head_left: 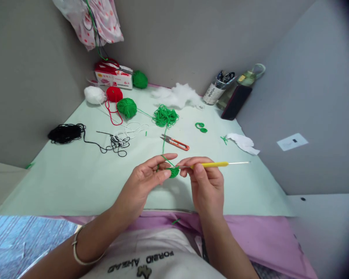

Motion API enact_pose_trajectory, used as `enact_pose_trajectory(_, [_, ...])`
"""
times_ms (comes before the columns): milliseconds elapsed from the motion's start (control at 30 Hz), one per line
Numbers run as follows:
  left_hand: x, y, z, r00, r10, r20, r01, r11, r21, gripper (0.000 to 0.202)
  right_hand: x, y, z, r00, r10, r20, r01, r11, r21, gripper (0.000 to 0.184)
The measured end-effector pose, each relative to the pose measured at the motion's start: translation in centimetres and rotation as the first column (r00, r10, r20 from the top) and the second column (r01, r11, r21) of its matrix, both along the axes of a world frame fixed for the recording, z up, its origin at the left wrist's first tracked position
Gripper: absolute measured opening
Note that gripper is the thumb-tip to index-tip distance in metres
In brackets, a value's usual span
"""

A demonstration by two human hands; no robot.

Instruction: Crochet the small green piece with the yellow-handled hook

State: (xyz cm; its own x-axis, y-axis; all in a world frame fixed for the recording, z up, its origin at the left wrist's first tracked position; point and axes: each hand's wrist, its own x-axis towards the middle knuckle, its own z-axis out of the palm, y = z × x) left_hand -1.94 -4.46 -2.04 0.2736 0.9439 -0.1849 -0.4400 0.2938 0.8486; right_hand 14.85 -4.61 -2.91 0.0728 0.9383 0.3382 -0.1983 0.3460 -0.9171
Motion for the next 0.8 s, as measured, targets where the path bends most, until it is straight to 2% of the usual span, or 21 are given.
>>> enact_pose_trajectory(100, [-0.2, 0.0, 0.0, 0.999, 0.037, -0.016, -0.037, 0.999, 0.01, 0.031, 0.2, -0.2, 0.4, 1.0, 0.013, 0.004, -0.013, 1.0, -0.01, 0.022])
enact_pose_trajectory(167, [-0.2, 0.0, -0.1, 0.996, 0.066, -0.055, -0.063, 0.997, 0.042, 0.031, 0.2, -0.5, 0.7, 0.994, -0.025, 0.103, 0.021, 0.999, 0.031, 0.022])
enact_pose_trajectory(233, [-0.1, -0.2, -0.1, 0.984, 0.116, -0.135, -0.102, 0.989, 0.106, 0.031, 0.1, -1.0, 0.8, 0.96, -0.105, 0.261, 0.066, 0.986, 0.155, 0.023])
enact_pose_trajectory(300, [0.1, -0.3, -0.1, 0.956, 0.195, -0.218, -0.157, 0.971, 0.18, 0.033, 0.0, -1.3, 0.5, 0.874, -0.203, 0.442, 0.051, 0.942, 0.333, 0.024])
enact_pose_trajectory(367, [0.4, -0.4, -0.2, 0.937, 0.253, -0.241, -0.204, 0.956, 0.209, 0.037, -0.2, -1.5, -0.1, 0.742, -0.328, 0.585, 0.004, 0.874, 0.485, 0.026])
enact_pose_trajectory(433, [0.6, -0.4, -0.2, 0.96, 0.227, -0.163, -0.206, 0.969, 0.134, 0.044, -0.2, -1.5, -0.9, 0.617, -0.463, 0.636, -0.005, 0.806, 0.592, 0.029])
enact_pose_trajectory(467, [0.5, -0.3, -0.3, 0.979, 0.18, -0.091, -0.175, 0.983, 0.059, 0.047, -0.2, -1.4, -1.2, 0.585, -0.511, 0.63, 0.006, 0.779, 0.627, 0.031])
enact_pose_trajectory(500, [0.5, -0.1, -0.3, 0.992, 0.128, -0.008, -0.128, 0.991, -0.024, 0.05, -0.2, -1.3, -1.4, 0.585, -0.528, 0.616, 0.023, 0.769, 0.638, 0.032])
enact_pose_trajectory(533, [0.3, 0.1, -0.4, 0.994, 0.079, 0.071, -0.071, 0.992, -0.102, 0.051, -0.1, -1.3, -1.5, 0.621, -0.51, 0.595, 0.047, 0.782, 0.621, 0.032])
enact_pose_trajectory(600, [0.0, 0.4, -0.4, 0.984, 0.022, 0.176, 0.012, 0.982, -0.191, 0.05, 0.0, -1.1, -1.2, 0.765, -0.395, 0.509, 0.111, 0.86, 0.499, 0.029])
enact_pose_trajectory(667, [-0.2, 0.5, -0.3, 0.98, 0.023, 0.197, 0.013, 0.983, -0.182, 0.047, 0.0, -0.9, -0.6, 0.902, -0.26, 0.343, 0.146, 0.934, 0.325, 0.025])
enact_pose_trajectory(700, [-0.2, 0.5, -0.2, 0.982, 0.029, 0.189, 0.001, 0.987, -0.16, 0.046, -0.1, -0.8, -0.3, 0.941, -0.213, 0.263, 0.145, 0.955, 0.257, 0.023])
enact_pose_trajectory(800, [0.1, 0.2, 0.1, 0.989, 0.006, 0.145, 0.008, 0.996, -0.091, 0.042, -0.5, -0.4, 0.1, 0.97, -0.126, 0.207, 0.087, 0.979, 0.186, 0.02])
